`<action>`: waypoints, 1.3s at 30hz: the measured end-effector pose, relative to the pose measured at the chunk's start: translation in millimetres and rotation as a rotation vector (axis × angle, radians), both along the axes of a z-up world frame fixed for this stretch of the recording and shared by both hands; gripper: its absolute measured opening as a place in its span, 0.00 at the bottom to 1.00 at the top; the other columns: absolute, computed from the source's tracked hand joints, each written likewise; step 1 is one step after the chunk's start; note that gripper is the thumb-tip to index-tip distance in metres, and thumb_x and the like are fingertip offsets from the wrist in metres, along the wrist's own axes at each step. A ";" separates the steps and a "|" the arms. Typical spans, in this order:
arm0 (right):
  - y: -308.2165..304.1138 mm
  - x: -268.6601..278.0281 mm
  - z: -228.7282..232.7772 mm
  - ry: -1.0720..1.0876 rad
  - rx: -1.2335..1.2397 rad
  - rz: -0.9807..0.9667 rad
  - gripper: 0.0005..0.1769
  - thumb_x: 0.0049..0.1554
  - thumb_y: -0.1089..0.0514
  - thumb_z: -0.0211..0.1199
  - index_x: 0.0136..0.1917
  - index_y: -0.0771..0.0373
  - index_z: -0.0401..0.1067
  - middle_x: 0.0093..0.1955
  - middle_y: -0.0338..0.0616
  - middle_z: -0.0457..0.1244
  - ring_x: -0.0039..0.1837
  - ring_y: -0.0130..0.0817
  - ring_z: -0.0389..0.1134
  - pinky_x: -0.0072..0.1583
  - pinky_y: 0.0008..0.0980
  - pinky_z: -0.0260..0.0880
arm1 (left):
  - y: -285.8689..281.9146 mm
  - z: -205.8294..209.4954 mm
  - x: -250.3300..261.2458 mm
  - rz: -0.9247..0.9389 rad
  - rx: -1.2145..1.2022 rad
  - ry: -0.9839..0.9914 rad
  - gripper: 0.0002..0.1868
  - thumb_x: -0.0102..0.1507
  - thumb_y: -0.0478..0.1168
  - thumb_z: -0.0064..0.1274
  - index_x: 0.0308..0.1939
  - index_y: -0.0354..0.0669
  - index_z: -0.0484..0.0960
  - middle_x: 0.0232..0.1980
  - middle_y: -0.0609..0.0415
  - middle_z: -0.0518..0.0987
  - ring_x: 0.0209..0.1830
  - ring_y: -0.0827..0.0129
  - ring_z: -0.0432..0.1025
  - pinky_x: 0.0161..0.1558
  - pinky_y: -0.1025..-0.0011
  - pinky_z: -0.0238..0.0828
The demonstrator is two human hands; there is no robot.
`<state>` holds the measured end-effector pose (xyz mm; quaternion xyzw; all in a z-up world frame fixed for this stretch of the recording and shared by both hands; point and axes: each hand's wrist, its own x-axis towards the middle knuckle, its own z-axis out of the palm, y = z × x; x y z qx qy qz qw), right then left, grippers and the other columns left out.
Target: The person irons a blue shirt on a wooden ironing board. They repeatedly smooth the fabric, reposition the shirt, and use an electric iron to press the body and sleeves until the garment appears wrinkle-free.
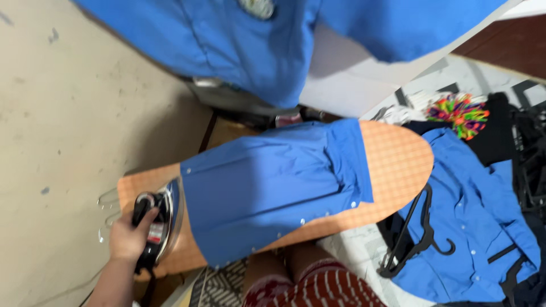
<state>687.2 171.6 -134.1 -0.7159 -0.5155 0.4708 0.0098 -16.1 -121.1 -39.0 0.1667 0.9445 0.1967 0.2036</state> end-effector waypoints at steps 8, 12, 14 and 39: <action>49.8 -14.5 36.5 0.364 0.201 -0.061 0.21 0.72 0.52 0.58 0.41 0.69 0.70 0.34 0.47 0.63 0.38 0.36 0.63 0.44 0.36 0.62 | 1.6 2.8 12.2 0.040 0.115 -0.013 0.30 0.60 0.61 0.62 0.43 0.34 0.85 0.32 0.37 0.83 0.32 0.50 0.80 0.38 0.58 0.74; 99.0 -92.8 36.9 0.407 0.383 -0.106 0.13 0.65 0.55 0.62 0.56 0.66 0.68 0.47 0.39 0.67 0.48 0.29 0.69 0.48 0.33 0.70 | 5.5 5.3 23.3 0.052 0.094 0.082 0.30 0.61 0.62 0.61 0.40 0.33 0.86 0.32 0.36 0.82 0.33 0.47 0.79 0.40 0.56 0.73; 100.9 -126.3 33.4 0.446 0.194 -0.069 0.17 0.61 0.53 0.64 0.59 0.63 0.67 0.48 0.35 0.67 0.48 0.27 0.70 0.48 0.30 0.71 | 7.7 7.0 27.5 0.021 0.141 0.148 0.30 0.61 0.62 0.62 0.40 0.33 0.86 0.32 0.36 0.81 0.35 0.46 0.79 0.40 0.55 0.73; 51.7 -188.1 8.8 0.672 0.191 -0.438 0.08 0.62 0.64 0.61 0.55 0.64 0.67 0.46 0.40 0.68 0.44 0.31 0.70 0.46 0.36 0.77 | -21.8 40.9 4.3 -0.512 0.038 0.031 0.30 0.53 0.63 0.65 0.47 0.44 0.88 0.32 0.43 0.84 0.33 0.50 0.80 0.37 0.59 0.75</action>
